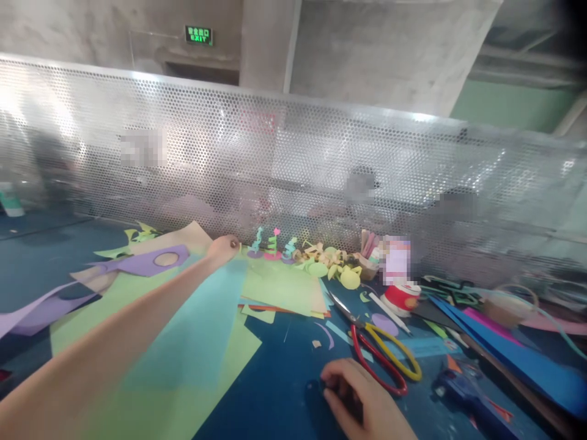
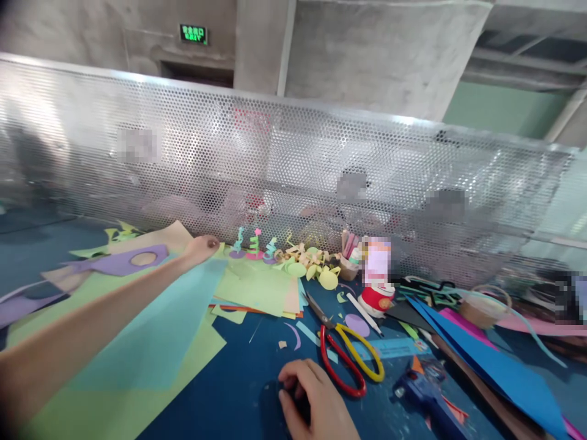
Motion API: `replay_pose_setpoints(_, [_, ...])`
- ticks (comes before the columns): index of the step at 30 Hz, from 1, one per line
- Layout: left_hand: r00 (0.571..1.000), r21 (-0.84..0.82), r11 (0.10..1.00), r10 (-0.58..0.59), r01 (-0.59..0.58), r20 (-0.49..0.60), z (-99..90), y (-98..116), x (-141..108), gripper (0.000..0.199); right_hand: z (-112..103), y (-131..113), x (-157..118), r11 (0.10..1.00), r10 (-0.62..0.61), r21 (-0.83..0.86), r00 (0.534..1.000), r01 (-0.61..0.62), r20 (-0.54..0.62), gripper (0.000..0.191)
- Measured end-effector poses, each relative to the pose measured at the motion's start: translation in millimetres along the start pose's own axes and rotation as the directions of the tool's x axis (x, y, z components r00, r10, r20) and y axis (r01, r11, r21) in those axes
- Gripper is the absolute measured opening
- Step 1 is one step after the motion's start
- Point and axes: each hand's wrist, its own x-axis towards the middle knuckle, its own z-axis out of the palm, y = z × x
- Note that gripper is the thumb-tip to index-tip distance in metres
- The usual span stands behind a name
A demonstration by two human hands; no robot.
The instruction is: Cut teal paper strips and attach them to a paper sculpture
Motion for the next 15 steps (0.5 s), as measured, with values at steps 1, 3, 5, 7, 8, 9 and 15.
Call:
replay_pose_setpoints(1, [1.0, 0.022, 1.0, 0.019, -0.019, 0.016, -1.9, -1.6, -7.1, 0.029, -1.5, -1.3, -0.6, 1.0, 0.008, -0.014, 1.0, -0.008, -0.009, 0.011])
replay_pose_setpoints(3, [0.997, 0.059, 0.996, 0.07, -0.072, 0.041, -5.5, -3.7, -21.5, 0.026, -7.2, -2.5, -0.8, 0.997, 0.023, -0.066, 0.999, -0.024, -0.027, 0.01])
replay_pose_setpoints(5, [0.992, 0.087, 0.989, 0.119, -0.123, 0.051, -8.8, -4.9, -36.2, 0.024, -16.7, 0.0, 0.3, 0.983, 0.006, -0.181, 0.997, -0.019, -0.072, 0.01])
replay_pose_setpoints(7, [0.986, 0.105, 0.981, 0.16, -0.165, 0.054, -11.3, -5.9, -51.3, 0.028, -28.0, 6.9, 1.8, 0.928, -0.069, -0.373, 0.986, 0.008, -0.151, 0.01])
replay_pose_setpoints(8, [0.983, 0.111, 0.977, 0.177, -0.182, 0.057, -12.1, -6.2, -59.0, 0.031, -33.3, 12.0, 2.3, 0.876, -0.111, -0.483, 0.978, 0.012, -0.177, 0.012])
replay_pose_setpoints(9, [0.98, 0.115, 0.974, 0.191, -0.197, 0.06, -12.6, -6.4, -66.7, 0.035, -37.8, 17.7, 2.4, 0.813, -0.137, -0.582, 0.971, -0.002, -0.194, 0.015])
replay_pose_setpoints(15, [0.975, 0.164, 0.962, 0.218, -0.22, 0.029, -11.5, -3.7, -102.0, 0.042, -41.8, 48.6, -4.8, 0.552, -0.059, -0.819, 0.973, -0.153, -0.222, 0.034])
